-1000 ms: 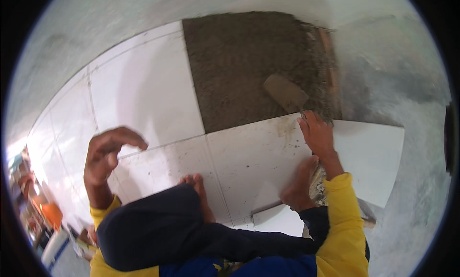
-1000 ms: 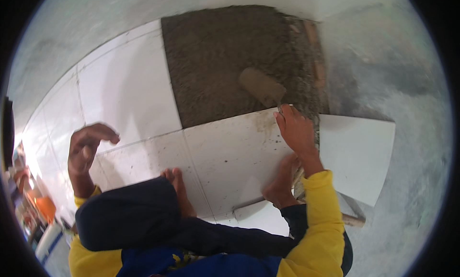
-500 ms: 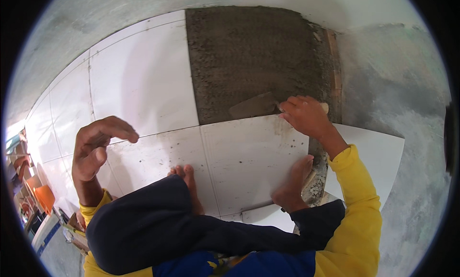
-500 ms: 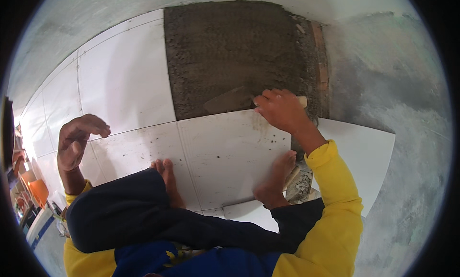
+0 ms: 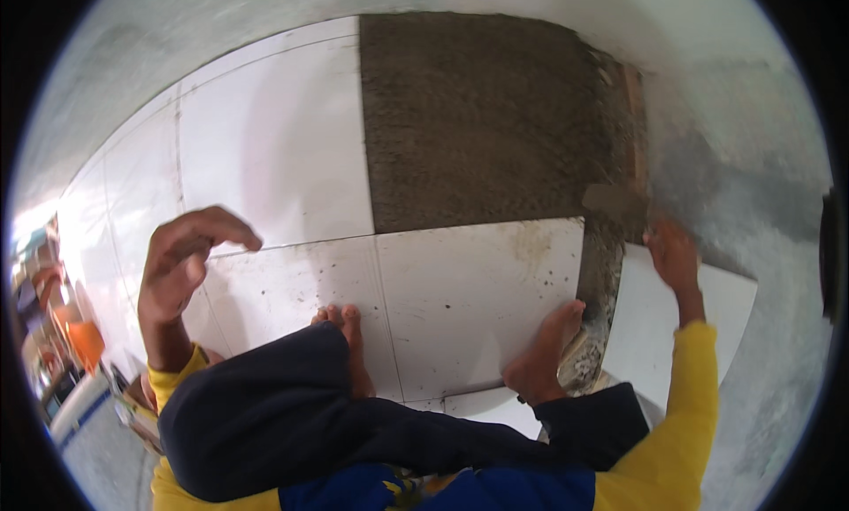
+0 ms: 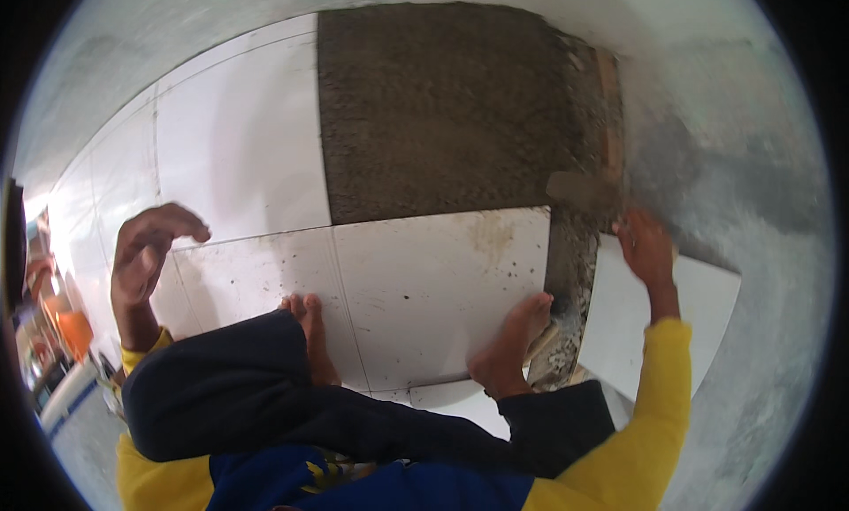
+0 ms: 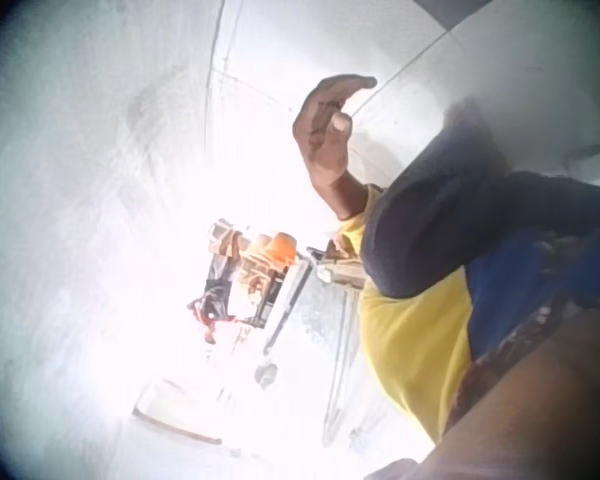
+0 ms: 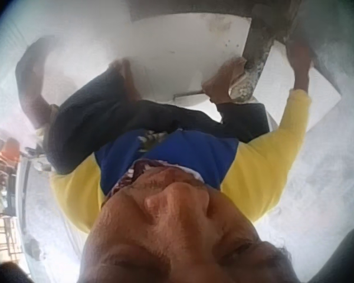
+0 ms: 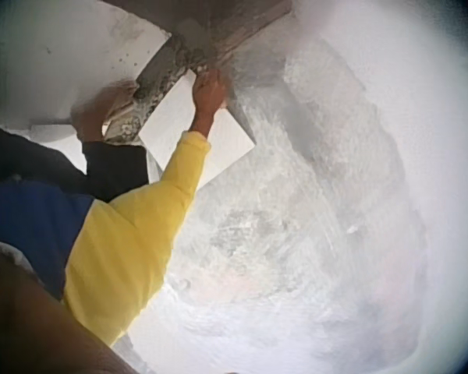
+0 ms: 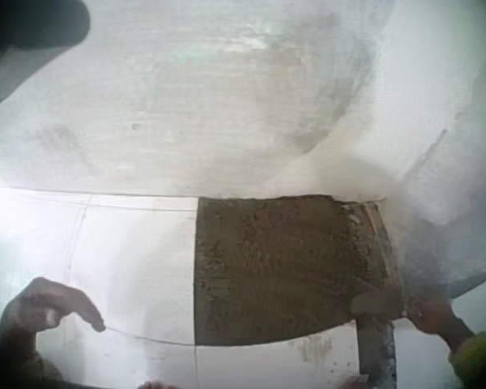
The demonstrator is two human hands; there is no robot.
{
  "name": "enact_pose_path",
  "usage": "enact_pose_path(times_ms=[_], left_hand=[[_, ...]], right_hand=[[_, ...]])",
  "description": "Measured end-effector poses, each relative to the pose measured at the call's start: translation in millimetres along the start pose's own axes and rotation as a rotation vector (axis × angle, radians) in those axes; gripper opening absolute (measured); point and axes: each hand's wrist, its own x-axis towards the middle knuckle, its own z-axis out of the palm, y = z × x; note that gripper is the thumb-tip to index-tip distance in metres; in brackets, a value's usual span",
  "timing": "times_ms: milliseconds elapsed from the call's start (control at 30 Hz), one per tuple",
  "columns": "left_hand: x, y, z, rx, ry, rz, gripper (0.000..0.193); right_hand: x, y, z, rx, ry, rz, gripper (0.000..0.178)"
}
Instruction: The person spreads cement on the floor using a trowel and places white tiles onto the prepared surface. They use a wooden plank to level the cement and a rubber mallet to tap the tiles into place.
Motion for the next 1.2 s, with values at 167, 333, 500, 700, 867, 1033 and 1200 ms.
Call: enact_pose_path(times_ms=[167, 333, 500, 700, 867, 1033, 1200], left_hand=[[-3, -18, -5, 0.002, 0.023, -0.059, 0.050], [-12, -24, -11, -0.042, 0.017, -0.036, 0.049], [-23, -30, -17, -0.049, 0.075, -0.057, 0.063], [-22, -36, -26, -0.089, 0.005, 0.018, 0.044], [-25, -34, -28, -0.103, -0.011, 0.033, 0.045], [-32, -35, -31, -0.107, 0.027, 0.046, 0.051], [-42, -30, -32, -0.067, 0.086, 0.018, 0.061]], right_hand=[[11, -156, 42, 0.993, -0.285, 0.356, 0.031], [13, -320, 51, 1.335, -0.367, 0.616, 0.037], [4, -411, 54, 1.243, -0.440, 0.410, 0.037], [6, -451, 40, 1.015, -0.510, 0.327, 0.039], [2, -471, 50, 0.901, -0.433, 0.246, 0.038], [-4, -457, 40, 0.821, -0.460, 0.191, 0.035], [44, -317, 35, 0.357, 0.078, -0.094, 0.037]])
